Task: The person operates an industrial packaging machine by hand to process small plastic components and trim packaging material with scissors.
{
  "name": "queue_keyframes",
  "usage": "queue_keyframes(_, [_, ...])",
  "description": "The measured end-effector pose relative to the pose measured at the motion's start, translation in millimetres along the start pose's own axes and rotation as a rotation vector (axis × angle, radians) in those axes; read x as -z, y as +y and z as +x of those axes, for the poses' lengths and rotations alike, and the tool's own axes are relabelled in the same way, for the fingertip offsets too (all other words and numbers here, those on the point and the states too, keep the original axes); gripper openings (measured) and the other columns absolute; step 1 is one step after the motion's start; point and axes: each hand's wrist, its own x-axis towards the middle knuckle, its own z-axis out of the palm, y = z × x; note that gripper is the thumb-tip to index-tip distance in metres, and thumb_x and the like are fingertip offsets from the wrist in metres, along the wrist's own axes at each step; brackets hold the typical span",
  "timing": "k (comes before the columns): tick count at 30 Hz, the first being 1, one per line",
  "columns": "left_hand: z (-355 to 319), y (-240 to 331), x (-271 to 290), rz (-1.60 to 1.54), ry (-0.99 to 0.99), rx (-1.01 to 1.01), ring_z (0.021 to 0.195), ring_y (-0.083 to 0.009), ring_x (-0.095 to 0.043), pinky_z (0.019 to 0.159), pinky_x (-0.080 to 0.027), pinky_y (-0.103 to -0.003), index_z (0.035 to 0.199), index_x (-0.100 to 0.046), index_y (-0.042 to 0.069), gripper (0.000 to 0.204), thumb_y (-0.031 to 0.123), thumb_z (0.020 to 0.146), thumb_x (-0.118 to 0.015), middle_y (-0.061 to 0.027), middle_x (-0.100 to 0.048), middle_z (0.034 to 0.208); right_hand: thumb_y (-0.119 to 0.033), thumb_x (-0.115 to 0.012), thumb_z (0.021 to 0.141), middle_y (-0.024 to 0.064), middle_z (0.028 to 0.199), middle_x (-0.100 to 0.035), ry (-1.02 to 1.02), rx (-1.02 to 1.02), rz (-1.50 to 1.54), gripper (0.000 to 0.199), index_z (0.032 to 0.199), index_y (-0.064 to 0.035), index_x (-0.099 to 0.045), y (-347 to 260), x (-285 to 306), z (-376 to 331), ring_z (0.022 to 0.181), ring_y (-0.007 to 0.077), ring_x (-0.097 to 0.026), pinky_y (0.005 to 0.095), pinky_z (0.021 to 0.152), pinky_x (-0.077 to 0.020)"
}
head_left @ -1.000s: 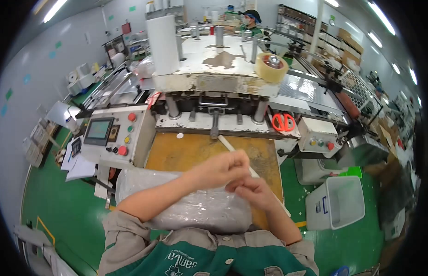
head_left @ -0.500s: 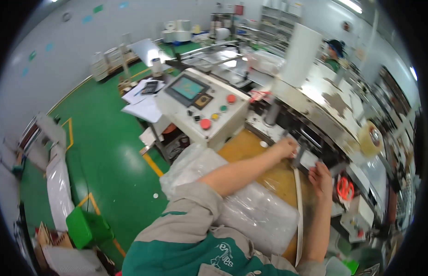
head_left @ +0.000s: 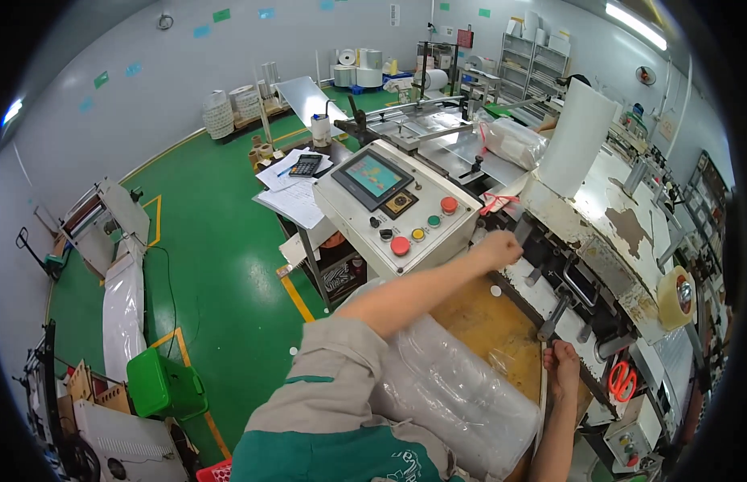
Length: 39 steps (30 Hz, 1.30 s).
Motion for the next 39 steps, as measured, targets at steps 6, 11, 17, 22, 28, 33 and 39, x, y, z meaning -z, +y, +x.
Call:
queue_keyframes(6, [-10, -76, 158, 0.374, 0.474, 0.242, 0.081, -0.0344, -0.065, 0.072, -0.049, -0.042, 0.084, -0.068, 0.006, 0.041, 0.044, 0.082, -0.055, -0.0183, -0.067, 0.082, -0.021, -0.056, 0.094, 0.0009, 0.081, -0.060, -0.068, 0.090, -0.231, 0.017, 0.100, -0.0054, -0.059, -30, -35, -63, 0.068, 0.0077, -0.053, 0.0201, 0.062, -0.0425])
queue_keyframes(11, [-35, -157, 265, 0.791, 0.908, 0.413, 0.098, -0.0358, -0.058, 0.079, -0.047, -0.051, 0.096, -0.065, 0.012, 0.021, 0.026, 0.088, -0.051, -0.0152, -0.063, 0.100, -0.029, -0.067, 0.079, 0.0171, 0.117, -0.054, -0.564, 0.654, -1.150, 0.049, 0.122, -0.0085, -0.055, -61, -110, -158, 0.107, 0.0279, -0.051, 0.0393, 0.090, -0.0383])
queue_keyframes(17, [-33, -205, 305, 0.882, 0.903, 0.382, 0.119, -0.0331, -0.040, 0.092, -0.035, -0.056, 0.095, -0.067, 0.021, 0.012, 0.021, 0.087, -0.057, -0.0067, -0.055, 0.112, -0.033, -0.067, 0.074, 0.0220, 0.130, -0.042, -0.351, 0.660, -1.379, 0.055, 0.122, -0.0094, -0.055, -47, -151, -177, 0.120, 0.0382, -0.039, 0.0486, 0.099, -0.0284])
queue_keyframes(22, [-11, -217, 299, 0.945, 0.892, 0.310, 0.124, -0.0352, -0.036, 0.095, -0.031, -0.060, 0.095, -0.065, 0.024, 0.012, 0.019, 0.087, -0.057, -0.0052, -0.055, 0.112, -0.039, -0.067, 0.072, 0.0212, 0.129, -0.043, -0.323, 0.606, -1.353, 0.058, 0.121, -0.0097, -0.055, -44, -151, -175, 0.119, 0.0398, -0.040, 0.0511, 0.099, -0.0262])
queue_keyframes(28, [7, -227, 296, 0.992, 0.856, 0.293, 0.129, -0.0370, -0.032, 0.099, -0.026, -0.065, 0.094, -0.062, 0.023, 0.012, 0.016, 0.084, -0.059, -0.0048, -0.053, 0.116, -0.039, -0.067, 0.072, 0.0214, 0.129, -0.044, -0.282, 0.559, -1.353, 0.058, 0.120, -0.0080, -0.055, -46, -161, -175, 0.119, 0.0384, -0.041, 0.0506, 0.099, -0.0258])
queue_keyframes(33, [14, -230, 299, 1.054, 0.813, 0.307, 0.129, -0.0380, -0.030, 0.100, -0.023, -0.068, 0.094, -0.062, 0.021, 0.013, 0.014, 0.083, -0.059, -0.0077, -0.051, 0.119, -0.030, -0.066, 0.073, 0.0178, 0.141, -0.039, -0.246, 0.474, -1.450, 0.060, 0.128, -0.0118, -0.051, -47, -165, -176, 0.129, 0.0384, -0.034, 0.0505, 0.104, -0.0245])
queue_keyframes(39, [12, -225, 306, 0.915, 0.846, 0.273, 0.131, -0.0374, -0.029, 0.101, -0.022, -0.067, 0.095, -0.062, 0.022, 0.012, 0.016, 0.087, -0.056, -0.0052, -0.050, 0.119, -0.029, -0.067, 0.072, 0.0179, 0.141, -0.039, -0.232, 0.436, -1.434, 0.061, 0.129, -0.0114, -0.051, -48, -163, -176, 0.129, 0.0381, -0.034, 0.0503, 0.104, -0.0239])
